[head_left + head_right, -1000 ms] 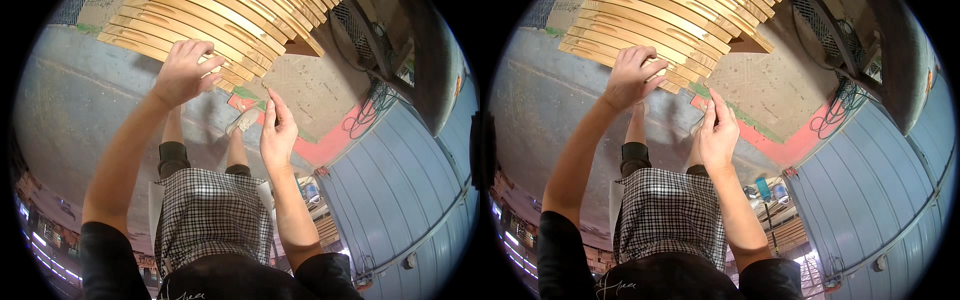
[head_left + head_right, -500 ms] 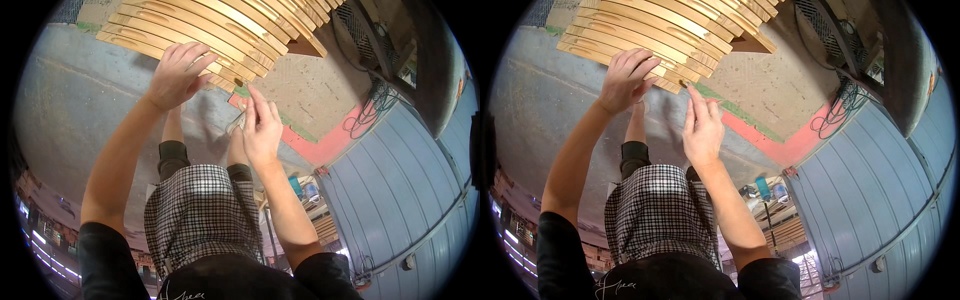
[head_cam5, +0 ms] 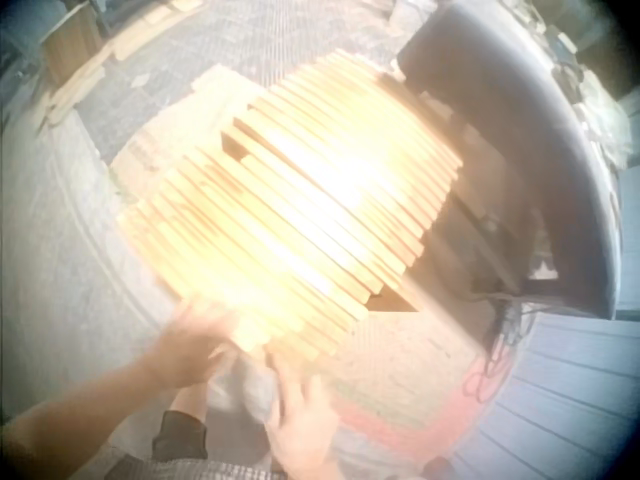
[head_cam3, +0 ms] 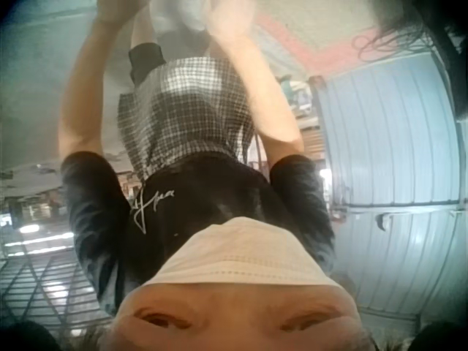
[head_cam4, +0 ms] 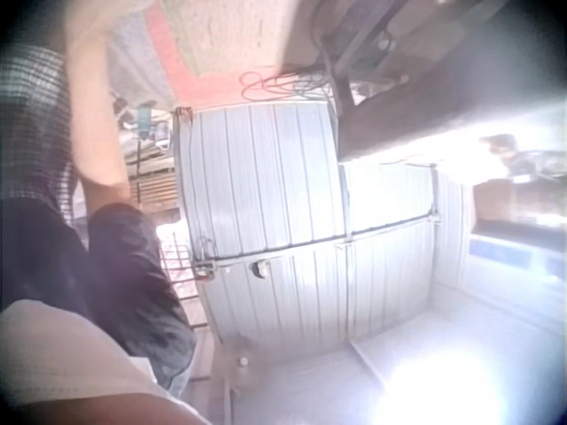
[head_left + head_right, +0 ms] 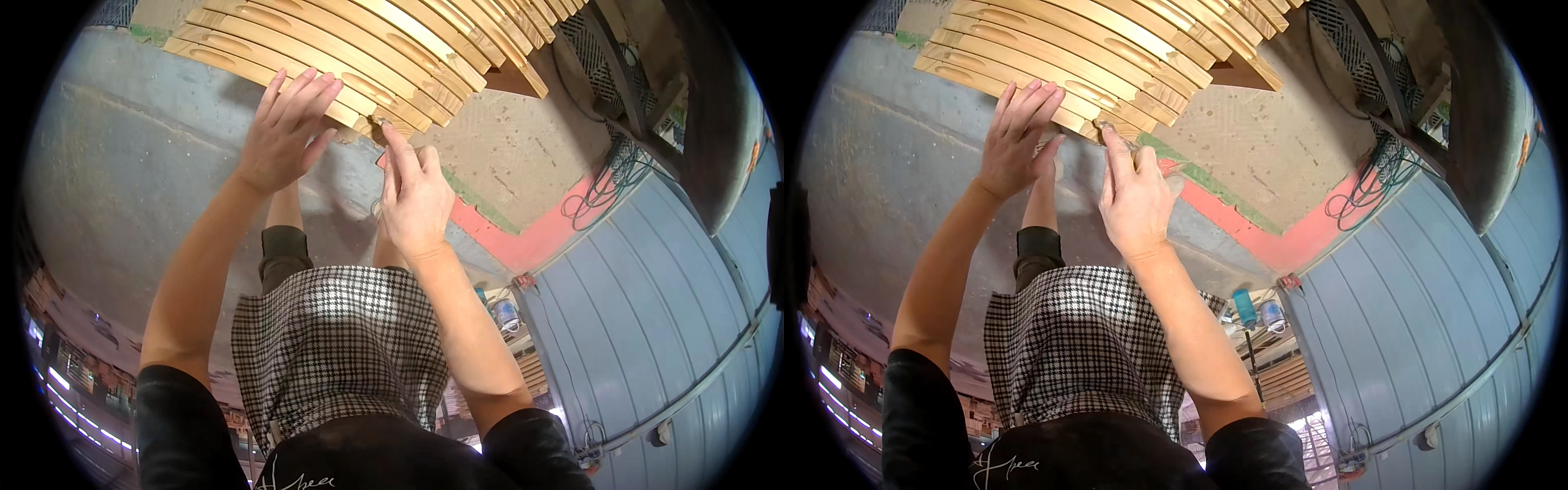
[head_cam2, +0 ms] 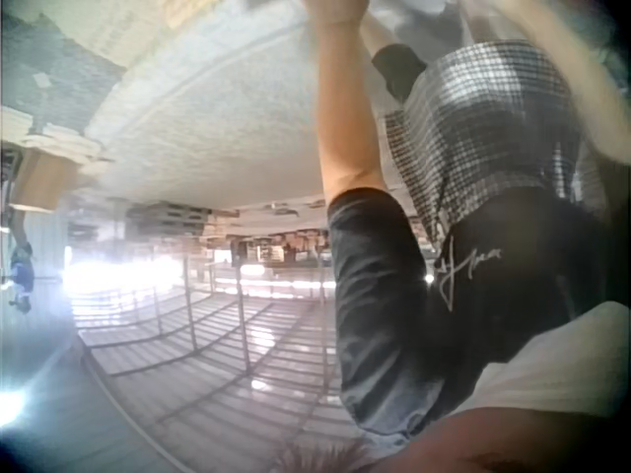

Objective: The person aligns and secures multiple thin wooden slats on a workbench using a small hand tool to press or adjust them, then uses a cordless drill to fasten the slats together. The person handles the slats one by one and moves around the workbench to reach different sections.

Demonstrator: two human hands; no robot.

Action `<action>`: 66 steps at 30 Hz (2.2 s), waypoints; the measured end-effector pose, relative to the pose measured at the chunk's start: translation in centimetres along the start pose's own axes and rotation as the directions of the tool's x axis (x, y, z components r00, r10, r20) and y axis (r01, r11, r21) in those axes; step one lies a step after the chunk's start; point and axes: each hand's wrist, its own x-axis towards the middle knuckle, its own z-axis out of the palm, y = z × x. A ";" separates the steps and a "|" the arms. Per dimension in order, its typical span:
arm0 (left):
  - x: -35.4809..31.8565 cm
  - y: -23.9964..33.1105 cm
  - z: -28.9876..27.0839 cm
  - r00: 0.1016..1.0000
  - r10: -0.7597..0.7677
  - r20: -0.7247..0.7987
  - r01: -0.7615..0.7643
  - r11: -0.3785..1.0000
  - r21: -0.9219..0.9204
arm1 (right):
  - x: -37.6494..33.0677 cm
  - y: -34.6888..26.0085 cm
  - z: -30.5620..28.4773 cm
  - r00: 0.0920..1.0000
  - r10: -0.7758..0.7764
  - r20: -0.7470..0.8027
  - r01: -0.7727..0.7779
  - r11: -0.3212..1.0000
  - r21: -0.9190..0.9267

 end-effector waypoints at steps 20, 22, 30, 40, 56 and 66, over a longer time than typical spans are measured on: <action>-2.0 -0.5 -0.5 0.995 -0.034 0.090 0.038 0.999 -0.039 | -1.2 -1.5 3.8 0.999 0.001 -0.042 0.000 1.000 0.022; -2.1 -0.7 -0.7 0.992 -0.045 0.121 0.053 0.997 -0.065 | -1.7 -1.1 4.2 0.996 -0.067 -0.061 0.064 0.997 -0.039; -2.1 -1.6 -1.8 0.989 0.035 0.141 -0.006 0.980 -0.198 | -0.9 -4.2 1.2 0.998 0.014 0.068 -0.026 0.983 0.182; -1.6 -13.6 -7.3 0.672 -0.701 -0.240 0.530 0.681 -0.505 | 3.8 -14.4 7.0 0.998 -0.053 0.019 0.045 0.952 0.304; -2.3 -18.1 -7.8 0.680 -0.690 0.247 0.511 0.204 -0.835 | 8.4 -21.2 12.2 0.997 -0.080 -0.008 0.081 0.995 0.059; -0.7 -15.7 -10.2 0.921 -0.383 -0.071 0.331 0.866 -0.375 | 9.3 -19.8 9.1 0.996 0.067 -0.057 -0.063 0.996 0.065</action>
